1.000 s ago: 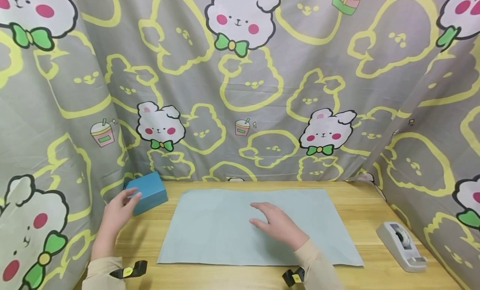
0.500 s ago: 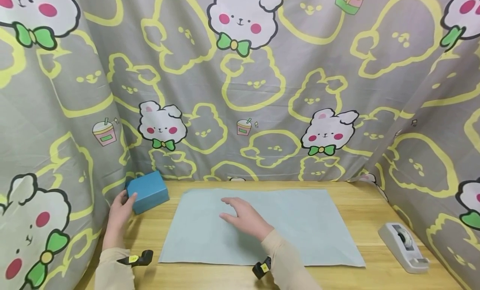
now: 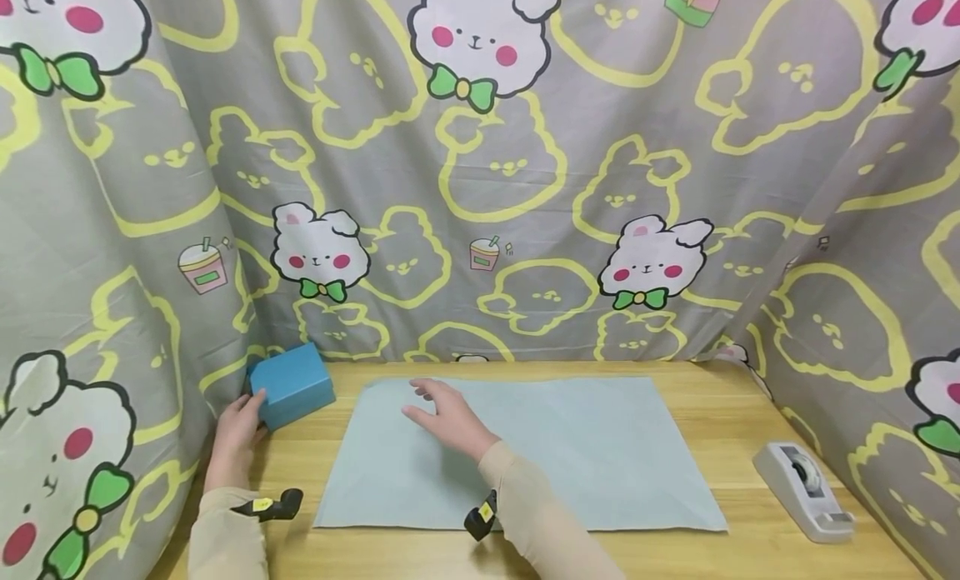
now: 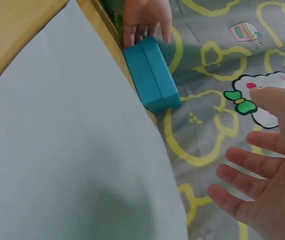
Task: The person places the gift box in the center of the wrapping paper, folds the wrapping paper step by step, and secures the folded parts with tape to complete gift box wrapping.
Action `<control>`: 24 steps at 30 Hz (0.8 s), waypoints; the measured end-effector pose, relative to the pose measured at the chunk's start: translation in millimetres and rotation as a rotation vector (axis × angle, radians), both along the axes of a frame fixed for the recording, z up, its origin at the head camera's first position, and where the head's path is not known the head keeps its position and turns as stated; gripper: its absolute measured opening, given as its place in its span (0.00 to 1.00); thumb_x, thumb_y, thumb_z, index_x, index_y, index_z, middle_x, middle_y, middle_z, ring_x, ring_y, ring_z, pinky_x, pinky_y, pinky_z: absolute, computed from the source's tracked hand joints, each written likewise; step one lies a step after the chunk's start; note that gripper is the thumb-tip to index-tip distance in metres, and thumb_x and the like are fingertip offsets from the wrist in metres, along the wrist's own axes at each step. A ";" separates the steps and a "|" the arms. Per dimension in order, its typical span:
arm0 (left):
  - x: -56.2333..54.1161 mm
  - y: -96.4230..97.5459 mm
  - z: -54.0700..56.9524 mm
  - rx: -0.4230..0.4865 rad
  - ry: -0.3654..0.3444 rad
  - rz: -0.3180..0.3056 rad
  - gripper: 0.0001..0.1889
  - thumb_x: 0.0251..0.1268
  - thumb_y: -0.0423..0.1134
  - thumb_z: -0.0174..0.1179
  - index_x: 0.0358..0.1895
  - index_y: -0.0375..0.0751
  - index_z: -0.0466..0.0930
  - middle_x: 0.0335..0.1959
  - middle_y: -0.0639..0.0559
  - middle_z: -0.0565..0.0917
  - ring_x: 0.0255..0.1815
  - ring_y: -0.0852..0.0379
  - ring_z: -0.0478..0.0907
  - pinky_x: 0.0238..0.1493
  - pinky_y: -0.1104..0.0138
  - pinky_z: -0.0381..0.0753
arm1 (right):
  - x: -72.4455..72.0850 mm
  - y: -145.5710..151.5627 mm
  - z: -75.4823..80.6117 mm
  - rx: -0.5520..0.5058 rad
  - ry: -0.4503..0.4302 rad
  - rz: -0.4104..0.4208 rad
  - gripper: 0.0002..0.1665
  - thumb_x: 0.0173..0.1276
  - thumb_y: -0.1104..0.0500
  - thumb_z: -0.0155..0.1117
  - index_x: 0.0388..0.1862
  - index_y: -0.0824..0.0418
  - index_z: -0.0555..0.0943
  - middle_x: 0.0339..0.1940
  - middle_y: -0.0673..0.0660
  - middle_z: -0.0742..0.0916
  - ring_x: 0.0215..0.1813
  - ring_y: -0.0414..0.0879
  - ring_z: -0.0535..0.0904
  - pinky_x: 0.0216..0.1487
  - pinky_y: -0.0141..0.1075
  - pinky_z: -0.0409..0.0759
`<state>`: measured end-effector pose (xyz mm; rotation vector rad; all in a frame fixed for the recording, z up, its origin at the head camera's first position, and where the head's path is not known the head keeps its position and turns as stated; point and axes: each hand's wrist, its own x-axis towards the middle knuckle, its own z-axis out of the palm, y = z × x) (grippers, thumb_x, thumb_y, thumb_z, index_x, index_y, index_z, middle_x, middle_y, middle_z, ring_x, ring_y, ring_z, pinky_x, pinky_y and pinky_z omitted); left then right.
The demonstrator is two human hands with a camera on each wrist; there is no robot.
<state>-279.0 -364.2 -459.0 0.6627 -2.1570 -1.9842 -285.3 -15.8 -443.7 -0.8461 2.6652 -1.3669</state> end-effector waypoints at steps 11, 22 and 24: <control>2.5 -2.9 -11.1 -0.003 0.016 -0.029 0.40 0.76 0.53 0.40 0.77 0.32 0.34 0.79 0.35 0.35 0.79 0.35 0.39 0.77 0.48 0.52 | -15.5 -40.3 -19.1 -0.127 -0.153 -0.011 0.30 0.73 0.43 0.55 0.67 0.56 0.71 0.58 0.57 0.82 0.58 0.50 0.79 0.56 0.41 0.79; 22.7 -11.6 -3.2 -0.017 -0.076 -0.171 0.40 0.76 0.52 0.40 0.77 0.36 0.31 0.79 0.37 0.30 0.78 0.32 0.37 0.76 0.51 0.57 | -6.0 -82.0 -16.1 -0.263 -0.369 -0.030 0.32 0.71 0.43 0.58 0.68 0.58 0.70 0.59 0.55 0.81 0.60 0.50 0.77 0.56 0.43 0.79; 27.1 -13.2 -1.7 -0.015 -0.099 -0.203 0.40 0.76 0.52 0.42 0.77 0.37 0.30 0.79 0.36 0.30 0.78 0.32 0.39 0.71 0.60 0.68 | -3.8 -88.6 -17.3 -0.283 -0.404 -0.028 0.34 0.70 0.42 0.59 0.69 0.58 0.69 0.62 0.57 0.79 0.62 0.51 0.76 0.57 0.45 0.79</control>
